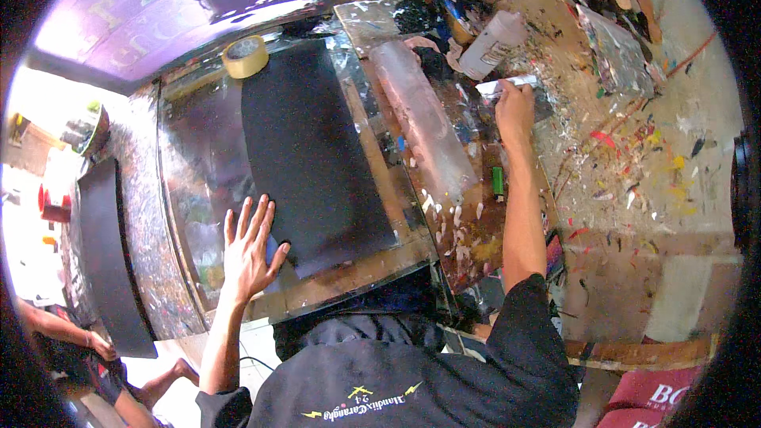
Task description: The person applies masking tape to the edges of a screen printing frame, then uses a squeegee to spread white ink across the screen. They place a black fabric with a logo on the table and smooth it out.
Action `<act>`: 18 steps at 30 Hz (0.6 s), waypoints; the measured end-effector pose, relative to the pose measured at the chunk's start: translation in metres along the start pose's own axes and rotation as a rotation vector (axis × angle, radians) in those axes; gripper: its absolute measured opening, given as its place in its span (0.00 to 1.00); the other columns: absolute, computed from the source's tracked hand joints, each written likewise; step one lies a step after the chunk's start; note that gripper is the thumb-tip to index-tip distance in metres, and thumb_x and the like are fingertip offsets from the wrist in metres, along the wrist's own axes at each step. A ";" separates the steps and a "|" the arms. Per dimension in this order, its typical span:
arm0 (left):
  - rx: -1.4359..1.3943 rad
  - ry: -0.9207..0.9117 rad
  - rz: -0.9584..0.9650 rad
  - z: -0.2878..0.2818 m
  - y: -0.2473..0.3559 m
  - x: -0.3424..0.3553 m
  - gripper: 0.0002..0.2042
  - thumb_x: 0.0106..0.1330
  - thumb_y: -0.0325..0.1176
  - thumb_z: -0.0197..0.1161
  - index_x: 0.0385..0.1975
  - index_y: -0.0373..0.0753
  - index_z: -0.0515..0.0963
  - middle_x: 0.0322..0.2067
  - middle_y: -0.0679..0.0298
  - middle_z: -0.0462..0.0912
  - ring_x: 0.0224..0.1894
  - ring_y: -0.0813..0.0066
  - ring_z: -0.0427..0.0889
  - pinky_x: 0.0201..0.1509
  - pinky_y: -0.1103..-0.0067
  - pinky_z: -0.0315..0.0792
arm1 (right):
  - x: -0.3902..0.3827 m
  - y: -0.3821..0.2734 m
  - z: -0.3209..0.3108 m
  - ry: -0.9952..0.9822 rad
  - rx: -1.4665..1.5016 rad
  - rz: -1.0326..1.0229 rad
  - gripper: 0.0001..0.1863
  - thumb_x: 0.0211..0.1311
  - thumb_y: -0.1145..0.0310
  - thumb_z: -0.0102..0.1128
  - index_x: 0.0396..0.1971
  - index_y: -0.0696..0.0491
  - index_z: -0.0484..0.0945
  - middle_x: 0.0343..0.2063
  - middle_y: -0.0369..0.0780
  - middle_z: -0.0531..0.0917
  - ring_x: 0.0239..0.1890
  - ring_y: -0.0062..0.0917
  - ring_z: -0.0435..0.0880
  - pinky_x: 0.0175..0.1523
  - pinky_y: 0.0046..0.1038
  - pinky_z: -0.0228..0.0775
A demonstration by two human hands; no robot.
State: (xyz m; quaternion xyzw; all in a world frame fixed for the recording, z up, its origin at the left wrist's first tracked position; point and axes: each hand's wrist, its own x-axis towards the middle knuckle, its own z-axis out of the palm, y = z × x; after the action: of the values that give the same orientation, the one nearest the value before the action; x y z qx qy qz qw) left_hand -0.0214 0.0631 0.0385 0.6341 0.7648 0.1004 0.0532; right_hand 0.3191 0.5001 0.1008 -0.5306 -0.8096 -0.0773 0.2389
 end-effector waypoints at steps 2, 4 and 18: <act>-0.005 0.002 -0.003 -0.002 0.000 0.000 0.38 0.69 0.50 0.59 0.76 0.39 0.59 0.77 0.59 0.56 0.80 0.55 0.50 0.81 0.53 0.37 | 0.000 -0.002 -0.001 0.019 -0.026 -0.029 0.16 0.65 0.74 0.55 0.50 0.56 0.83 0.44 0.55 0.79 0.50 0.53 0.78 0.58 0.47 0.73; -0.006 0.000 0.001 -0.002 -0.001 0.000 0.38 0.69 0.51 0.59 0.75 0.39 0.60 0.77 0.58 0.57 0.80 0.54 0.50 0.81 0.52 0.38 | 0.001 0.005 0.011 0.050 -0.032 -0.027 0.16 0.64 0.73 0.55 0.50 0.55 0.83 0.47 0.55 0.80 0.52 0.53 0.78 0.58 0.49 0.73; -0.021 0.016 0.008 0.015 -0.016 -0.012 0.37 0.72 0.53 0.56 0.77 0.41 0.57 0.78 0.62 0.54 0.81 0.56 0.47 0.81 0.52 0.36 | -0.145 -0.154 -0.058 -0.377 0.971 -0.342 0.12 0.71 0.69 0.53 0.48 0.57 0.81 0.50 0.43 0.83 0.54 0.33 0.81 0.61 0.35 0.71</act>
State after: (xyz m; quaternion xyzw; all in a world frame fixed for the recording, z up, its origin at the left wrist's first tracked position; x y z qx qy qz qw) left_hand -0.0318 0.0502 0.0202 0.6359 0.7615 0.1136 0.0533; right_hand 0.2457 0.2940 0.1030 -0.2249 -0.8556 0.3641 0.2910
